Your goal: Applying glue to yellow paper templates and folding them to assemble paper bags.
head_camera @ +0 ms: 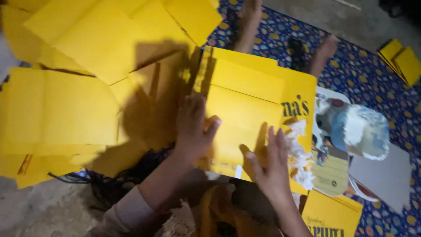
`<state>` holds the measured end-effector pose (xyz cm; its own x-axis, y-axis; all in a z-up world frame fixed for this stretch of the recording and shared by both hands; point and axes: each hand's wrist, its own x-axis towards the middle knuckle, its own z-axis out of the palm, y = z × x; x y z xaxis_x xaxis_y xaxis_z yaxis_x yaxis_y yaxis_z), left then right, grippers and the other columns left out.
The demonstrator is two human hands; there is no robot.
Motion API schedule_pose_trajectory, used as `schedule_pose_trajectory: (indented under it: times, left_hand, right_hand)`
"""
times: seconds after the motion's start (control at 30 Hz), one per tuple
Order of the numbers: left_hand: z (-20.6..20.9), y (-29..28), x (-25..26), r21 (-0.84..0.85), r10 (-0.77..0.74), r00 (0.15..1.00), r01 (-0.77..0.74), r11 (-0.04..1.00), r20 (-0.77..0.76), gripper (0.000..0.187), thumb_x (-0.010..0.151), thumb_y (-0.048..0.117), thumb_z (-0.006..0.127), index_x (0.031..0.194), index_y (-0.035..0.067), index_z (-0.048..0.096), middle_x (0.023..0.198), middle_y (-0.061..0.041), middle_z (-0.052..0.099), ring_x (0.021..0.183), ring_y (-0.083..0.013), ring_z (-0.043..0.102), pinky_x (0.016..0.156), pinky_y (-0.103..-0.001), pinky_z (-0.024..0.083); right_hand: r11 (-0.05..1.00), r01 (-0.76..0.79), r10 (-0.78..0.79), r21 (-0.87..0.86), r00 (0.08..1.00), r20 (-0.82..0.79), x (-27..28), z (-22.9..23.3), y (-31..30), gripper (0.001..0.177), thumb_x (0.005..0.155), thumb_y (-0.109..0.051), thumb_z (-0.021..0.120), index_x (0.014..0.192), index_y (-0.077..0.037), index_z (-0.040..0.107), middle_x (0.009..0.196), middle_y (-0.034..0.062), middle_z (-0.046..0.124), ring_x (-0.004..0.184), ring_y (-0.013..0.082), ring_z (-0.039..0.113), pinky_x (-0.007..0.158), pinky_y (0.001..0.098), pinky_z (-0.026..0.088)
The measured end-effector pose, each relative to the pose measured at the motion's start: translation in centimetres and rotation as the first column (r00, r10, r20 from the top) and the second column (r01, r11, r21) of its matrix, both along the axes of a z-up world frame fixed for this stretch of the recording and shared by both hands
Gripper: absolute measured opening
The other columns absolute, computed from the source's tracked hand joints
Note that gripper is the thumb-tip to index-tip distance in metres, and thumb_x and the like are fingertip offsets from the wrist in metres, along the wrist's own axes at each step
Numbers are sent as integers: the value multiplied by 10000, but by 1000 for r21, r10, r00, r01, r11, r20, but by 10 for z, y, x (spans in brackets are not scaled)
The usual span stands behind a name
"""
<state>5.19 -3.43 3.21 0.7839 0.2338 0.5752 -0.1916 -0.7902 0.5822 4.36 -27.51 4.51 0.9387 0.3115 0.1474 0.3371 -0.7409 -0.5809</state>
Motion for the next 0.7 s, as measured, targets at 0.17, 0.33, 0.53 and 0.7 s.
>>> schedule_pose_trajectory:
  times: [0.17,0.33,0.53,0.7]
  left_hand:
    - [17,-3,-25,-395,-145,988,152,906,46,645,964,139,616,1514,-59,345,1544,-289,444,1401,-417,499,1112,-429,445]
    - [29,22,-42,-891,-276,960,88,446,-44,729,898,56,587,1563,50,291,1198,-186,650,923,-192,627,746,-286,527]
    - [12,41,-55,-940,-231,960,220,260,160,775,889,-70,585,1593,6,269,1561,-155,476,1282,-192,536,1018,-292,438]
    - [-116,82,-27,-967,155,968,167,190,197,230,868,7,722,1064,86,633,916,15,574,804,-109,510,773,-261,460]
  right_hand:
    - [979,-74,37,192,981,192,-1,2,7,751,876,-103,709,1518,91,372,1593,364,358,1454,473,407,1128,497,385]
    - [932,-148,87,331,977,194,15,13,36,824,843,60,709,1542,61,272,1691,312,106,1545,485,276,1135,512,417]
    - [706,126,112,697,952,-284,25,40,70,904,852,211,520,1623,-11,103,1487,286,436,1306,324,474,1057,407,394]
    - [675,-241,329,698,944,8,38,24,65,816,989,168,264,1658,-248,52,1649,305,279,1370,362,452,1186,510,395]
